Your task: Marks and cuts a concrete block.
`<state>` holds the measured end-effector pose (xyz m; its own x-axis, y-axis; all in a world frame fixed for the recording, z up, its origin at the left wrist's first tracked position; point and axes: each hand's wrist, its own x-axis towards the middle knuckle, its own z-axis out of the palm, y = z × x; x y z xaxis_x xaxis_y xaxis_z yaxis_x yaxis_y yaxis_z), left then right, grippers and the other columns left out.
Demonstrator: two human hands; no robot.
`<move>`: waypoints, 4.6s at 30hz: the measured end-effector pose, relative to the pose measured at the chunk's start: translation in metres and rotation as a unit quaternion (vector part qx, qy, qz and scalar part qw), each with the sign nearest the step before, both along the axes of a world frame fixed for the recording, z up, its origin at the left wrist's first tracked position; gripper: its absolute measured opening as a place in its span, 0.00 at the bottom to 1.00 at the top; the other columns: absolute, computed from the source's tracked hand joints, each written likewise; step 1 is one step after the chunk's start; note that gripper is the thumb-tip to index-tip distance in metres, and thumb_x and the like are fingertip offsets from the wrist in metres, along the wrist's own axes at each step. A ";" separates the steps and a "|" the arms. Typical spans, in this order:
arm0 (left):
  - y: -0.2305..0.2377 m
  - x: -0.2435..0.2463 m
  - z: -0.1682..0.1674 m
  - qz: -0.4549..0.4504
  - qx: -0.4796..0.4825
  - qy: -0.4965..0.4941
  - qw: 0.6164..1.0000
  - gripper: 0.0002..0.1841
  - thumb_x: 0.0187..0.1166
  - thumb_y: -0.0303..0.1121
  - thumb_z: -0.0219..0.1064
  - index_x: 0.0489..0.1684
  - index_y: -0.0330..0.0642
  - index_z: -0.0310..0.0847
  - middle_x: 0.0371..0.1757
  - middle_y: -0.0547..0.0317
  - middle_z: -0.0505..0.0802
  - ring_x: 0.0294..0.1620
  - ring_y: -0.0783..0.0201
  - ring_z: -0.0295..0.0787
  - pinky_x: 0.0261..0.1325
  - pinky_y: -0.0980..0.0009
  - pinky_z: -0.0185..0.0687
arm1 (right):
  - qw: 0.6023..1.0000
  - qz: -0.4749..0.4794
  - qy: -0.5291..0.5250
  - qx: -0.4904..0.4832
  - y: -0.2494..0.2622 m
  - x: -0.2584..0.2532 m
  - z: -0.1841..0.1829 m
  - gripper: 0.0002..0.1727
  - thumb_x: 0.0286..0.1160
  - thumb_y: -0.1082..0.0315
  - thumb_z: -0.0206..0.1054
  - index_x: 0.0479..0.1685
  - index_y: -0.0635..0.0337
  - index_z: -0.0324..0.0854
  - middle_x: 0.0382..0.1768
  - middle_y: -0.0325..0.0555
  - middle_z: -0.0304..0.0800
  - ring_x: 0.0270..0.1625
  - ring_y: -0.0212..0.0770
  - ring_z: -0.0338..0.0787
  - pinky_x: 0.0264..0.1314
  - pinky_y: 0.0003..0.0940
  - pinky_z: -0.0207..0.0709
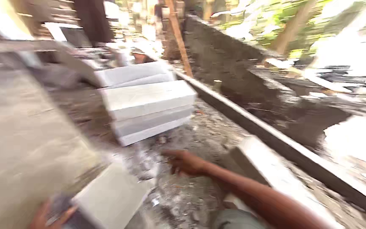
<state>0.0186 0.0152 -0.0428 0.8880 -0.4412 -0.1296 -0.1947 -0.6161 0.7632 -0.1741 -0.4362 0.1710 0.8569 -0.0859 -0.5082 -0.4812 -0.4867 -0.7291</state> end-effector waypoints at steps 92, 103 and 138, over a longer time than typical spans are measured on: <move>-0.025 -0.003 0.025 0.147 0.125 0.088 0.977 0.49 0.74 0.51 0.78 0.97 0.62 0.51 0.84 0.49 0.79 0.84 0.39 0.72 0.81 0.24 0.47 | 0.959 0.015 0.171 0.225 0.137 -0.139 -0.208 0.27 0.61 0.48 0.85 0.54 0.53 0.87 0.43 0.39 0.97 0.31 0.35 0.92 0.29 0.34 0.84; -0.023 -0.002 0.021 0.150 0.122 0.083 0.978 0.49 0.73 0.52 0.78 0.97 0.63 0.51 0.84 0.50 0.79 0.84 0.40 0.72 0.81 0.24 0.46 | 0.947 0.023 0.162 0.275 0.137 -0.136 -0.207 0.16 0.68 0.53 0.82 0.47 0.53 0.92 0.31 0.39 0.96 0.25 0.32 0.91 0.25 0.29 0.83; -0.025 -0.002 0.024 0.152 0.129 0.084 0.976 0.48 0.74 0.52 0.77 0.97 0.64 0.51 0.84 0.50 0.80 0.84 0.40 0.71 0.80 0.22 0.44 | 0.953 0.021 0.152 0.263 0.136 -0.138 -0.208 0.17 0.68 0.50 0.82 0.47 0.51 0.93 0.30 0.38 0.96 0.24 0.32 0.90 0.24 0.29 0.82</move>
<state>0.0164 -0.0094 -0.0186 0.9299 -0.0936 -0.3558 0.1416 -0.8016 0.5809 -0.3116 -0.2998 -0.0375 0.6611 0.2796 -0.6963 -0.6968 -0.1153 -0.7079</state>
